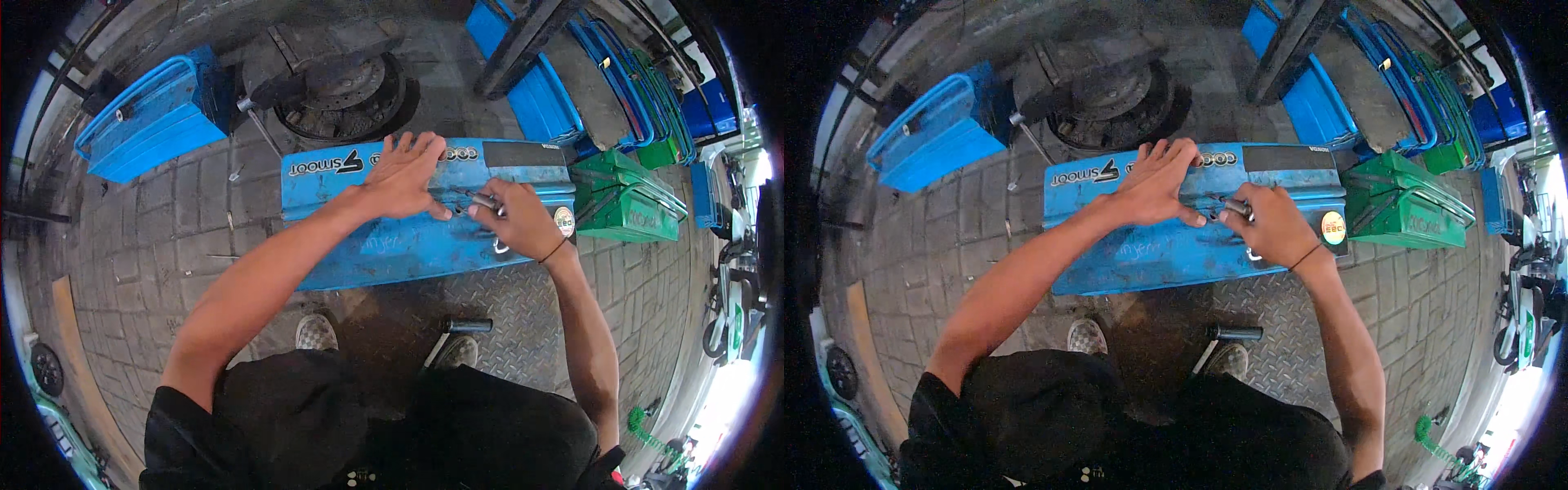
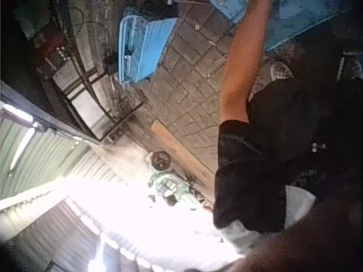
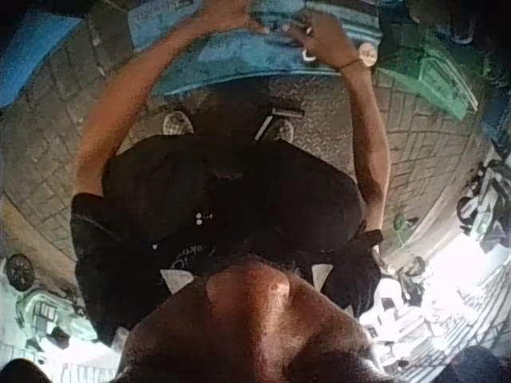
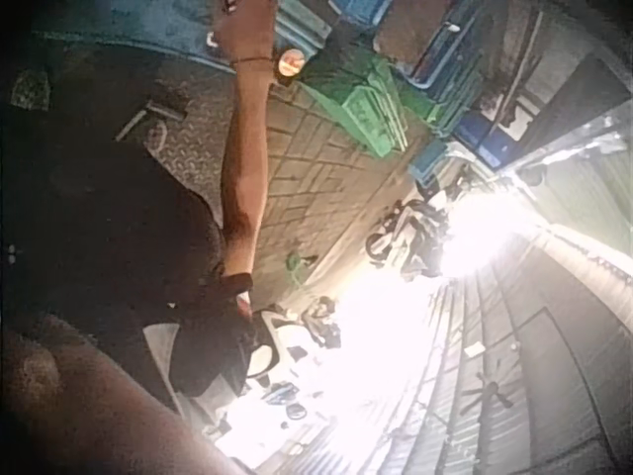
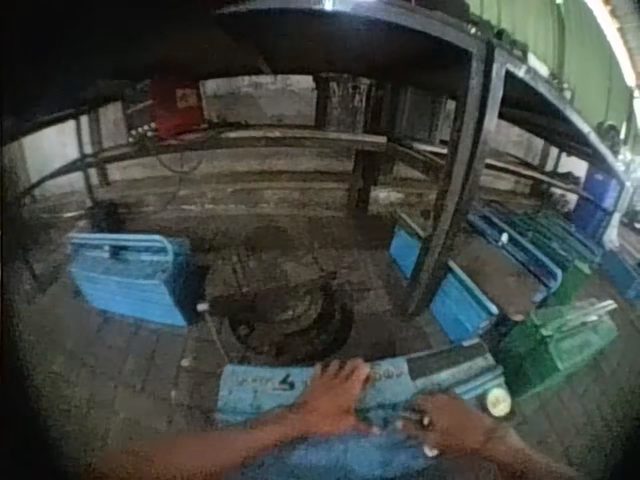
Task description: The person unscrews the throttle assembly from a scooter handlebar using a screwdriver, places the screws in a toolbox, and then removes the throttle grip and internal spring from the handlebar.
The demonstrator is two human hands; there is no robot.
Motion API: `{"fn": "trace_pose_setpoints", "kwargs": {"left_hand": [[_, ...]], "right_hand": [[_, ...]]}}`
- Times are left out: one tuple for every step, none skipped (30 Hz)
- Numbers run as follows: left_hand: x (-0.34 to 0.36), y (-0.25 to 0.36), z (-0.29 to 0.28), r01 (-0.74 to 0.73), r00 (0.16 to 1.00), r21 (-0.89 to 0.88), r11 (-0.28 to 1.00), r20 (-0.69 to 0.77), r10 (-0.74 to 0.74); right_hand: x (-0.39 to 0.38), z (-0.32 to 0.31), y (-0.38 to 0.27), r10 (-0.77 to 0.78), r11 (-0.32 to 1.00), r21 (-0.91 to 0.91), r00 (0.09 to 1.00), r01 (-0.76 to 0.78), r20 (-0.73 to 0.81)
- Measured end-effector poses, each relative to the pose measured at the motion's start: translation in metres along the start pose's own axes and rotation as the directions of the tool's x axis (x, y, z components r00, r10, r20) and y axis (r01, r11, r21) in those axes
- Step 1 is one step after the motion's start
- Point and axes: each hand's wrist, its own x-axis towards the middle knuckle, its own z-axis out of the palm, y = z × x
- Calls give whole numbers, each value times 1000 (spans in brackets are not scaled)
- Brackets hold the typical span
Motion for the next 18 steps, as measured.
{"fn": "trace_pose_setpoints", "kwargs": {"left_hand": [[0,0,0,1,1000,-1,1000,0,-1],[0,0,-1,-6,1000,-4,1000,2,6],[0,0,-1,-14,1000,-7,1000,4,14],[-1,-2,0,-8,1000,-4,1000,5,8],[-2,-3,0,-6,1000,7,1000,-1,6],[-3,-4,1,-3,1000,18,1000,-7,3],[-3,-6,2,2,1000,19,1000,-7,-1],[-2,-4,3,-15,1000,18,1000,-17,15],[0,-3,5,-31,999,17,999,-27,32],[0,-2,5,-27,999,16,1000,-28,27],[0,-1,5,-26,999,14,1000,-26,27],[0,-1,5,-27,999,12,1000,-23,27],[-1,-2,8,-24,1000,8,1000,-17,25],[-2,-7,9,-27,999,13,1000,-25,27],[-4,-11,10,-29,999,20,999,-34,30],[-4,-10,9,-35,999,16,999,-36,35],[-4,-9,8,-26,999,17,1000,-38,26],[-5,-8,7,-15,999,19,1000,-41,16]], "right_hand": [[0,4,2,3,999,-39,1000,-3,-5],[0,6,3,5,997,-77,1000,-6,-10],[1,5,2,6,997,-78,1000,-6,-8],[4,5,-1,122,991,44,990,-125,76],[7,6,-3,223,956,154,959,-251,174],[6,11,-6,218,956,158,960,-247,178],[1,19,-10,226,944,210,963,-253,146],[-7,23,-10,244,930,253,963,-265,111],[-13,34,-4,287,870,398,955,-291,72],[-17,36,-7,285,871,397,956,-291,76],[-20,36,-12,276,917,307,961,-256,-23],[-22,34,-18,256,951,210,959,-227,-120],[-23,32,-27,261,949,213,959,-233,-114],[-22,27,-39,214,972,122,968,-199,-129],[-20,24,-48,165,986,30,976,-162,-140],[-20,19,-52,169,986,25,975,-167,-142],[-20,16,-56,110,975,-179,987,-129,-116],[-20,14,-57,56,924,-373,995,-81,-77]]}}
